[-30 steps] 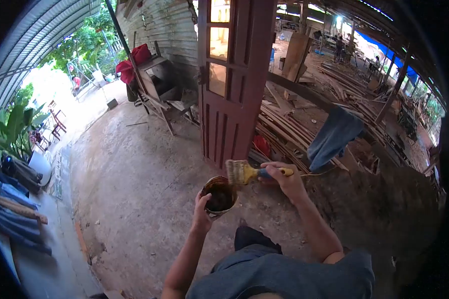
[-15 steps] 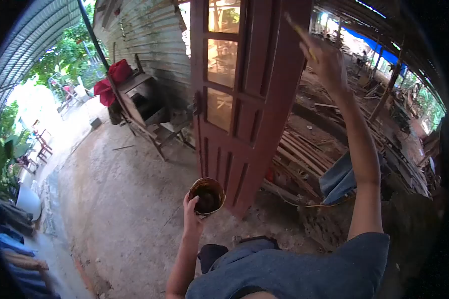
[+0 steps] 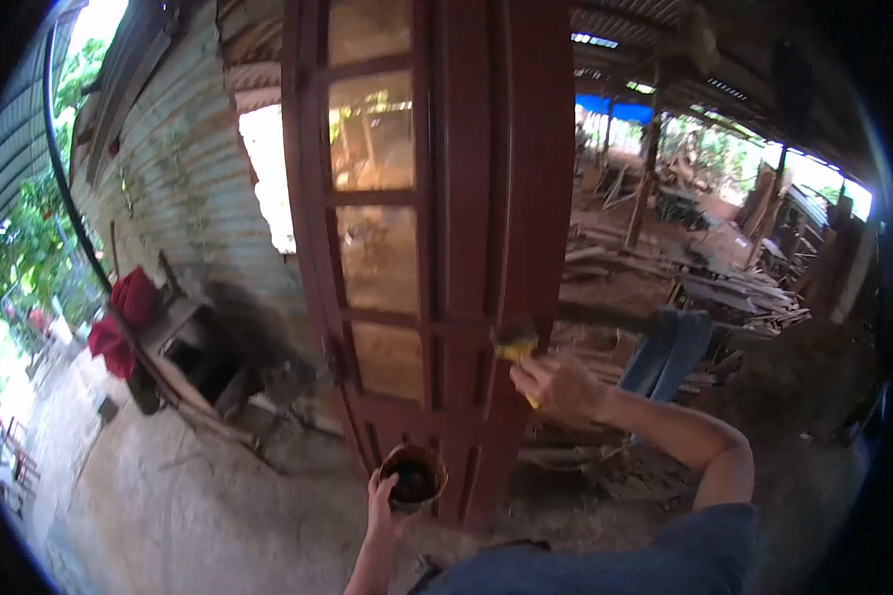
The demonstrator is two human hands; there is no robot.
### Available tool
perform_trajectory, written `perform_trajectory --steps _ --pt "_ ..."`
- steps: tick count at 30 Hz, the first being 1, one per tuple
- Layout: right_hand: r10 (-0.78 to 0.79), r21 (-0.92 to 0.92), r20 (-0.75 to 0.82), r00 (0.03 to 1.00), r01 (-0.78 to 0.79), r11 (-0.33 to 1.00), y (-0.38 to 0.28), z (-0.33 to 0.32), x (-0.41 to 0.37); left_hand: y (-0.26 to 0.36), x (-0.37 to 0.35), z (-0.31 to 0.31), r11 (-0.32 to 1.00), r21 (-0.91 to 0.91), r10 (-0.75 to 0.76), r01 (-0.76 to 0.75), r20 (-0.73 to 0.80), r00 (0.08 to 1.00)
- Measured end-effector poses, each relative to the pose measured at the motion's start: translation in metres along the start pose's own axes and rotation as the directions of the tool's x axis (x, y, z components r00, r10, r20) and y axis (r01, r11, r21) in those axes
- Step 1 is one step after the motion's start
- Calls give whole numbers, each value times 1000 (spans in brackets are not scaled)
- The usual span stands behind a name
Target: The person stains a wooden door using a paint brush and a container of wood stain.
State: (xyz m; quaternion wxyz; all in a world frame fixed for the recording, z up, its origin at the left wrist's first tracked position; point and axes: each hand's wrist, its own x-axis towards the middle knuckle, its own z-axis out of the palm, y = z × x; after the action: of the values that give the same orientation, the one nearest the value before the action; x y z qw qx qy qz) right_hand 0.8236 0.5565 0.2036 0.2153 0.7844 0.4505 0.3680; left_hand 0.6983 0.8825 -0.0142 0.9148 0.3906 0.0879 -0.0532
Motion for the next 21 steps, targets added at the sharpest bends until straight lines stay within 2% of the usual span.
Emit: perform_trajectory --steps 1,2,3,4,5,6,7,8,9,10,11,13,15,16,18,20,21 --pt "113 336 201 973 -177 925 7 -14 15 13 11 -10 999 21 -26 26 -30 999" --pt "145 590 408 901 -382 711 15 -24 27 18 23 -23 998 39 -50 52 -59 997" --pt "179 560 395 901 -391 731 30 -29 39 7 32 -49 969 236 68 -71 22 997" --pt "172 606 430 886 -425 673 55 -38 51 3 46 -64 891 404 174 -208 119 977" --pt "155 649 466 871 -455 610 80 -50 64 26 40 -36 949 314 37 -24 -36 999" --pt "224 560 575 787 -578 594 108 -83 94 52 27 -6 967 198 -123 158 -179 976" --pt "285 673 506 814 -580 460 144 -66 95 51 36 -8 969 197 -115 145 -157 981" --pt "368 603 515 774 -632 486 182 -78 112 43 42 -18 976 153 -131 156 -158 979" --pt "421 590 320 849 -527 612 210 -93 123 38 50 -22 980 110 -147 165 -157 977" --pt "508 702 327 797 -565 434 242 -99 134 38 53 -21 982 108 -138 154 -142 980" --pt "536 681 322 780 -584 441 269 -122 154 39 50 -20 985 91 -126 144 -174 977" --pt "546 657 244 802 -551 515 317 -155 193 26 65 -23 994 56 -82 96 -210 974" --pt "545 615 105 832 -485 622 355 -169 215 3 77 -38 958 255 185 -131 -204 961" --pt "547 581 25 837 -458 673 371 -178 226 13 72 -24 957 256 195 -139 -212 958" --pt "523 423 -160 837 -421 802 400 -196 245 33 60 4 996 21 -76 85 -296 952" --pt "430 59 -343 835 -438 897 418 -214 262 34 66 15 996 -39 -83 75 -302 950" --pt "431 68 -340 836 -435 898 424 -213 267 33 67 19 993 -94 -98 73 -298 949"
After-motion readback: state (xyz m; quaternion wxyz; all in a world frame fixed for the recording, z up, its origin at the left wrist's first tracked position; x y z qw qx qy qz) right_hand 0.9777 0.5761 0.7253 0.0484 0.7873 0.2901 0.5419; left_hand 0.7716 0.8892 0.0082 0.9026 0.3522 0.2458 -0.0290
